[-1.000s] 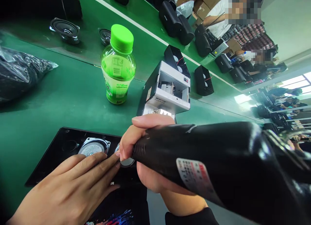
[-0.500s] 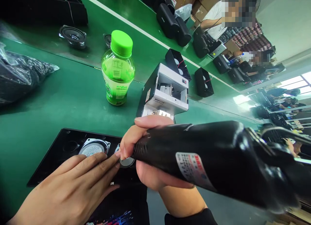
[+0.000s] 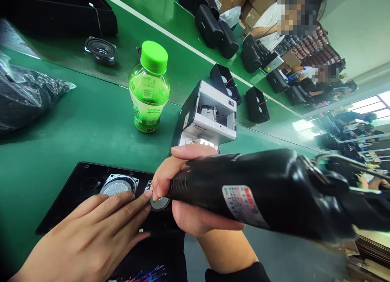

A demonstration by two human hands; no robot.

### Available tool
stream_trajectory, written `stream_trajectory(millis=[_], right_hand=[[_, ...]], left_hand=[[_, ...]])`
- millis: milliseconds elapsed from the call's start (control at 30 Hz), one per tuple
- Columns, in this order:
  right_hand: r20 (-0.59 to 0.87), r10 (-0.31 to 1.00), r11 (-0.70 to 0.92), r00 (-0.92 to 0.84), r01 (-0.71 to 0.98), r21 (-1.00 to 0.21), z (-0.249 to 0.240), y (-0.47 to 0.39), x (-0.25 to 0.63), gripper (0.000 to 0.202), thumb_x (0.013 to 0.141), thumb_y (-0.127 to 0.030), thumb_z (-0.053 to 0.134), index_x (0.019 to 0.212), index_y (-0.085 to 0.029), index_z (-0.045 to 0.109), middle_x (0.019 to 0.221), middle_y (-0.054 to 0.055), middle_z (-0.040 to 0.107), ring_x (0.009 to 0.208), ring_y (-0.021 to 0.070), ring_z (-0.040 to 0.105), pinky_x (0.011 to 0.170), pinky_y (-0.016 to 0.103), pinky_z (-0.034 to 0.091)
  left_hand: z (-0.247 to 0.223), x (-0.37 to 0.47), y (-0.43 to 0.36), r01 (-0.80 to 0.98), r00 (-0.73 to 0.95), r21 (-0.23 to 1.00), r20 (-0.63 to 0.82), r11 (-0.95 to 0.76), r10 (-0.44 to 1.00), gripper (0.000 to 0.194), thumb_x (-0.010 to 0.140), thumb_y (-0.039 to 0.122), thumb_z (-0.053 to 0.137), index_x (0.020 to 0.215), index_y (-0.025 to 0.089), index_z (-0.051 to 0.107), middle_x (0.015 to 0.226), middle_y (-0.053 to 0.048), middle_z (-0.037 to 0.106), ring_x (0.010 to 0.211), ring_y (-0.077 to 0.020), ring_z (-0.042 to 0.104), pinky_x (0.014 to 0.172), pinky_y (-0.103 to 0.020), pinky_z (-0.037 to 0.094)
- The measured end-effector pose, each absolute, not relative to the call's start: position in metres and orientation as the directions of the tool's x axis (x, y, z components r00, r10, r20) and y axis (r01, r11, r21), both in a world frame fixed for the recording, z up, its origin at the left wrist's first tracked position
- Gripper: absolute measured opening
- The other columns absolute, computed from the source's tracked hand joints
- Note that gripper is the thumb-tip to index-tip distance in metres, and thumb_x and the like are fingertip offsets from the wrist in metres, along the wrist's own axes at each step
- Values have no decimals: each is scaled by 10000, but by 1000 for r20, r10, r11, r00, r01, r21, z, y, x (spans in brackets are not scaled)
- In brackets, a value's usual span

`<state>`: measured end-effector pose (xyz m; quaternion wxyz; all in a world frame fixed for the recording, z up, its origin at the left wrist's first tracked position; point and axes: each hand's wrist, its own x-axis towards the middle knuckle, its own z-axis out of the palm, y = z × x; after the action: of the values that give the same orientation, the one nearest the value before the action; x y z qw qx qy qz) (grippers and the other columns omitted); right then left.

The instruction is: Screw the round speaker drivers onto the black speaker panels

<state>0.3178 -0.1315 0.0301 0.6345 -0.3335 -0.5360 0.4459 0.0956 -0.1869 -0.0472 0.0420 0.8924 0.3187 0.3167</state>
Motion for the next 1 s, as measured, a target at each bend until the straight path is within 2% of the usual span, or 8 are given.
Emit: stream_trajectory(millis=[100,300,433,567,633,733,833,1000], right_hand=[[361,932,358,27,-208,-910,31,-134,319,659,1143,-966,731,1361,-397,982,759,-23,821,596,203,769,640,396,736],[383,913,407,139,-243,-881,34,-129,323,651,1066,-1020,798,1249,-419,970,742,-47,828,531,207,744,572,382,702],[374,914,405,157,-332,-852,43,-132,327,598,1086,-950,852,1310,-412,988,770,-42,833,554,203,769,579,374,715],[371,905,425,209,-399,-812,58,-143,329,539,1106,-900,879,1273,-399,990,713,-60,770,519,187,754,525,346,694],[363,899,434,244,-407,-804,66,-149,328,516,1096,-891,902,1227,-400,993,679,-73,743,492,175,737,496,332,677],[374,882,469,287,-443,-765,74,-157,329,460,1117,-820,933,1223,-378,1004,693,-71,777,483,155,729,474,314,668],[402,865,501,300,-470,-727,78,-166,335,406,1192,-727,896,1283,-343,990,748,-66,822,506,147,738,495,319,684],[413,868,496,277,-426,-756,85,-178,347,376,1203,-712,893,1328,-369,982,759,-79,836,530,159,781,535,361,698]], left_hand=[[-49,98,-185,545,630,184,554,-818,545,448,1319,245,537,1370,176,977,1498,-74,973,1302,-335,831,1124,-519,550],[-41,94,-180,495,548,359,578,-792,605,559,1358,609,569,1416,170,910,1413,-52,989,1251,-260,859,1096,-468,584],[-31,85,-171,531,426,516,523,-672,738,283,1349,397,633,1509,231,796,1363,-29,930,1184,-217,813,1096,-424,568],[-25,84,-160,647,407,419,517,-637,753,197,1333,340,649,1410,275,818,1210,-14,898,1044,-247,761,942,-482,501],[-23,88,-156,593,429,438,538,-676,725,209,1328,322,642,1298,292,847,1114,9,902,977,-234,770,884,-472,511],[-20,93,-155,458,427,575,527,-678,735,223,1312,321,673,1223,332,877,1051,65,911,906,-169,804,842,-372,612],[-15,96,-158,352,414,740,426,-573,804,251,1303,404,695,1191,372,918,1044,78,937,874,-139,855,778,-253,688],[-3,97,-159,228,394,882,303,-412,868,258,1224,402,772,1058,375,967,965,54,964,768,-183,910,678,-243,735]])
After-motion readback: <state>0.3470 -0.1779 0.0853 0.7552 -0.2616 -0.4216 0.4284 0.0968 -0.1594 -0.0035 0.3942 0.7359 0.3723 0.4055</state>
